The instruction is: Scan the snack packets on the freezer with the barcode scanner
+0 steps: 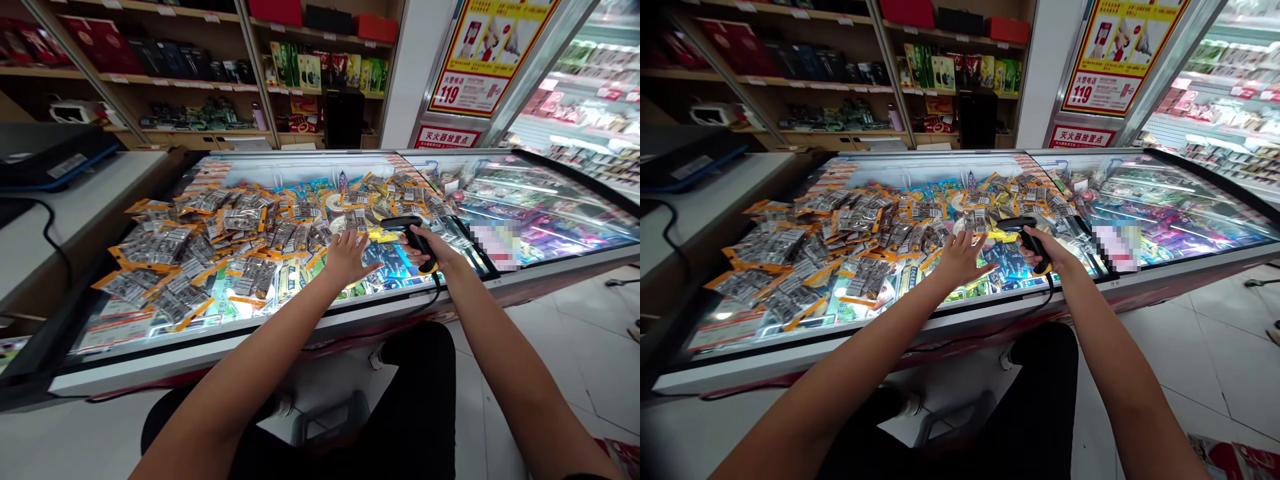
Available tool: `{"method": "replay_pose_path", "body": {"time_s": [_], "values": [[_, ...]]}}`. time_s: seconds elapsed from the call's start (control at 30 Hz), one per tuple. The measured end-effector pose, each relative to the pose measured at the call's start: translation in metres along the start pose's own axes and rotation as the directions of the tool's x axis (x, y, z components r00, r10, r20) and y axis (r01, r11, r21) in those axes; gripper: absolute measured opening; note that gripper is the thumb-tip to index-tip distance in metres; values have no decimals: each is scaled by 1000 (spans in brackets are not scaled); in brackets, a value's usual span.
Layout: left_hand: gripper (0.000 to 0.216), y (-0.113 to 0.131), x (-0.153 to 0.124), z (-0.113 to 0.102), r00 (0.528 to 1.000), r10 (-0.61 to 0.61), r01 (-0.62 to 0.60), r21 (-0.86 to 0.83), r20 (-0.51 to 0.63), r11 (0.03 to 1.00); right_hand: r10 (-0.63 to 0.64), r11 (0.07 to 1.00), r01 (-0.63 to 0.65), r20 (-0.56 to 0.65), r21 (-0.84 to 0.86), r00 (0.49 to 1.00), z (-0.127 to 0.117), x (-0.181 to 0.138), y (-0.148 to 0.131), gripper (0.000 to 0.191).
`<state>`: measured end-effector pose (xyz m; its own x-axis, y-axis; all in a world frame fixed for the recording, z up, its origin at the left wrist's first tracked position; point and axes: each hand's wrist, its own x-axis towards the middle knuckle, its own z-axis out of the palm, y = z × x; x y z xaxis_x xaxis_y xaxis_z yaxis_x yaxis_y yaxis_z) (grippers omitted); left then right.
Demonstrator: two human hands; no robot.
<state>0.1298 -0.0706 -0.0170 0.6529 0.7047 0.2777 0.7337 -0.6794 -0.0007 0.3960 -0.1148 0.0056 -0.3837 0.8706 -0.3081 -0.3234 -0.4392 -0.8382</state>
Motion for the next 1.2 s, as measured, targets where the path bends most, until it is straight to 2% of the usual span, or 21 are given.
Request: {"method": "replay_pose_path", "body": {"time_s": [0.1,0.23,0.4,0.5,0.6,0.7,0.8,0.9,1.03,1.13,1.2], "values": [[97,-5,6,-2,996,-92,91,14,8,996,-21,1000,21,0,23,1000,-5,2,1,37],[99,-23,13,-5,962,-272,271,27,6,962,-54,995,55,-14,88,998,-12,8,-3,35],[84,-39,23,-6,941,-325,332,87,-93,939,-84,969,85,-14,232,996,-14,30,-27,30],[83,-39,44,-6,951,-297,302,49,-87,952,-144,929,148,-36,338,989,-14,52,-41,27],[85,-39,79,-3,970,-243,242,18,22,970,-218,885,217,-45,412,975,-16,67,-43,26],[85,-45,112,4,968,-209,211,-2,139,978,-207,869,194,-22,455,978,-18,70,-36,26],[85,-44,126,9,962,-210,214,-7,173,977,-180,872,165,-12,462,984,-20,66,-29,28],[79,-28,116,10,980,-166,166,10,107,986,-176,877,156,2,455,984,-21,65,-30,29],[81,-6,84,0,999,-34,35,-31,30,999,-169,892,134,44,432,985,-21,67,-33,27],[80,-15,67,-12,997,72,-72,-68,1,995,-92,923,67,50,378,994,-20,67,-32,26],[76,-31,62,-16,988,138,-131,-95,69,987,-56,933,41,31,358,998,-19,65,-30,26]]}}
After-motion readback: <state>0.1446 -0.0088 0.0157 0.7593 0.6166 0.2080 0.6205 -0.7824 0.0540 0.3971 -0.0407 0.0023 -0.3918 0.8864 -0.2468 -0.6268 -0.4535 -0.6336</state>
